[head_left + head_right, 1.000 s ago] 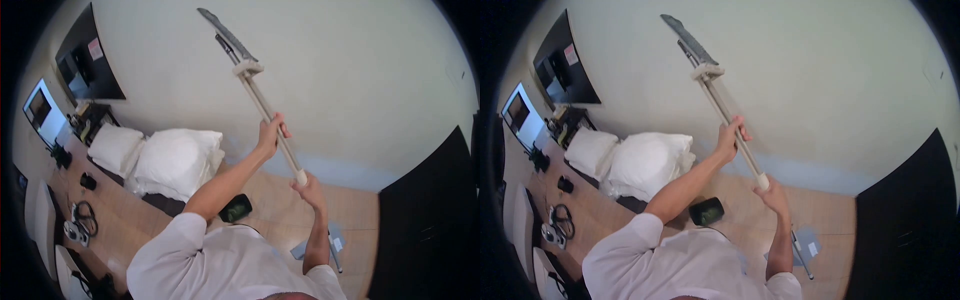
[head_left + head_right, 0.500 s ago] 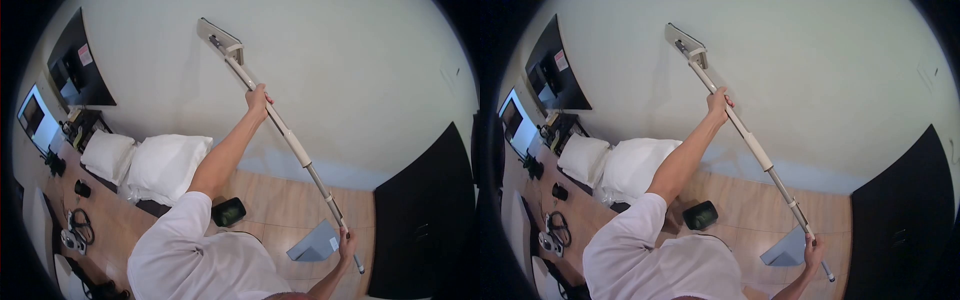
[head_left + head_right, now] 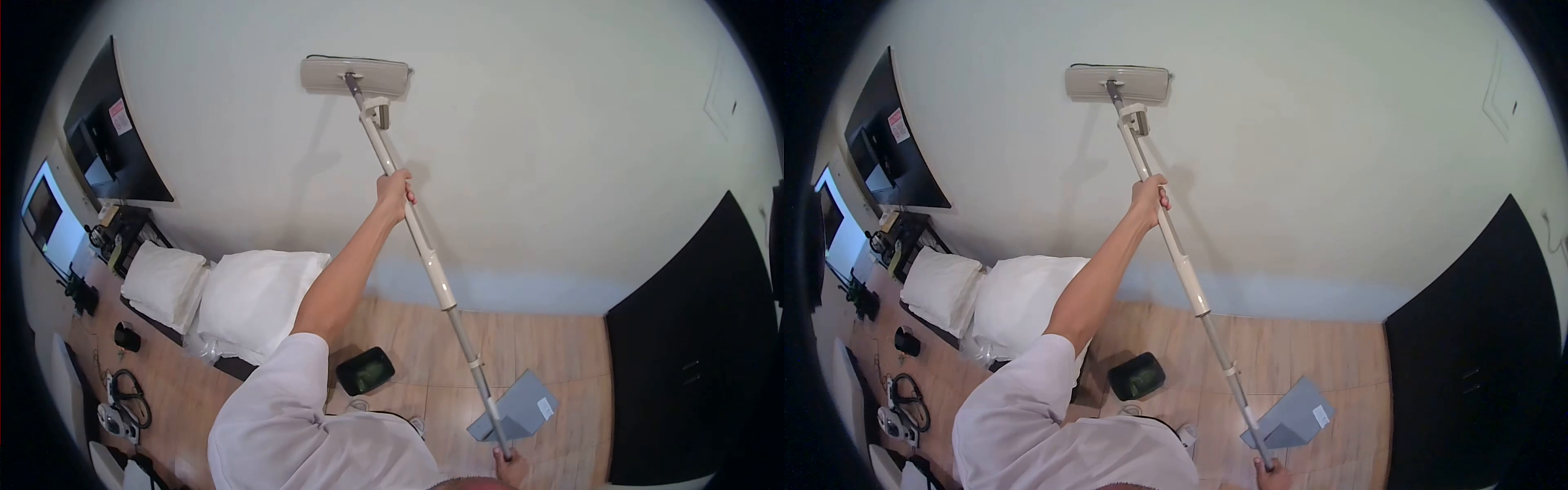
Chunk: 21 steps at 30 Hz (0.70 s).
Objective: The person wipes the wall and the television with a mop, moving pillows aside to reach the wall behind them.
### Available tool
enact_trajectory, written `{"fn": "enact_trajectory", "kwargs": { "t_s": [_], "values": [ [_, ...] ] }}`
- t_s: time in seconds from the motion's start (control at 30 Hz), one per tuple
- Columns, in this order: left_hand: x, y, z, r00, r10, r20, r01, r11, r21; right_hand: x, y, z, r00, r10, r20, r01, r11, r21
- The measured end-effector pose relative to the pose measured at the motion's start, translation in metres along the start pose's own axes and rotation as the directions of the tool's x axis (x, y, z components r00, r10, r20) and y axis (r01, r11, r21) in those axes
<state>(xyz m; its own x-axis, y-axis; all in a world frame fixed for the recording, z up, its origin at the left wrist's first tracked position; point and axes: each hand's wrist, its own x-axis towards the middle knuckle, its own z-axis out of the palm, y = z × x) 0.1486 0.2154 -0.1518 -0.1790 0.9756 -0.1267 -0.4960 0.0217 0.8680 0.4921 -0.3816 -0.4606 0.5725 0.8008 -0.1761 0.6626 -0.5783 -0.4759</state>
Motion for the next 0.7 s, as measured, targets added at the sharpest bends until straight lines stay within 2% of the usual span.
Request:
{"fn": "enact_trajectory", "kwargs": {
  "t_s": [0.1,0.17,0.23,0.3,0.33,0.37,0.4,0.47,0.5,0.53,0.6,0.63,0.7],
  "values": [
    [0.000,0.004,-0.020,0.999,-0.031,0.039,0.028,0.997,0.076,-0.018,-0.013,0.049,1.000,0.028,0.009,-0.030,0.977,0.212],
    [-0.030,0.012,-0.028,0.987,0.036,0.159,-0.065,0.981,0.183,-0.030,-0.037,0.054,0.997,0.034,0.065,-0.045,0.984,0.174],
    [-0.052,-0.019,-0.059,0.976,0.063,0.209,-0.154,0.876,0.457,-0.048,-0.065,0.053,0.982,0.077,0.170,-0.097,0.989,0.110],
    [-0.104,-0.099,-0.080,0.909,0.335,0.247,-0.403,0.858,0.318,-0.069,-0.087,0.055,0.953,0.126,0.277,-0.146,0.988,0.053],
    [-0.131,-0.104,-0.085,0.930,0.304,0.204,-0.361,0.856,0.371,-0.082,-0.094,0.059,0.930,0.160,0.331,-0.178,0.984,0.023],
    [-0.150,-0.102,-0.082,0.948,0.274,0.163,-0.318,0.854,0.412,-0.087,-0.097,0.062,0.942,0.076,0.326,-0.143,0.971,0.189],
    [-0.151,-0.107,-0.086,0.947,0.270,0.173,-0.318,0.854,0.412,-0.095,-0.086,0.082,0.943,0.083,0.322,-0.152,0.969,0.194],
    [-0.140,-0.107,-0.091,0.961,0.233,0.149,-0.270,0.901,0.339,-0.103,-0.079,0.128,0.993,0.070,0.093,-0.091,0.967,0.240],
    [-0.133,-0.105,-0.091,0.957,0.235,0.167,-0.280,0.898,0.338,-0.106,-0.085,0.143,0.996,0.071,0.050,-0.081,0.971,0.225],
    [-0.121,-0.091,-0.092,0.941,0.291,0.171,-0.334,0.877,0.345,-0.101,-0.099,0.154,0.996,0.074,0.043,-0.082,0.966,0.245],
    [-0.109,-0.055,-0.083,0.920,0.347,0.184,-0.391,0.854,0.344,-0.090,-0.129,0.164,0.981,0.008,0.192,-0.075,0.937,0.340],
    [-0.107,-0.037,-0.079,0.901,0.390,0.188,-0.433,0.828,0.357,-0.084,-0.133,0.189,0.982,0.012,0.187,-0.077,0.935,0.345],
    [-0.100,-0.007,-0.077,0.877,0.440,0.193,-0.480,0.800,0.360,-0.074,-0.148,0.232,0.999,-0.024,-0.045,0.041,0.893,0.448]
  ]
}}
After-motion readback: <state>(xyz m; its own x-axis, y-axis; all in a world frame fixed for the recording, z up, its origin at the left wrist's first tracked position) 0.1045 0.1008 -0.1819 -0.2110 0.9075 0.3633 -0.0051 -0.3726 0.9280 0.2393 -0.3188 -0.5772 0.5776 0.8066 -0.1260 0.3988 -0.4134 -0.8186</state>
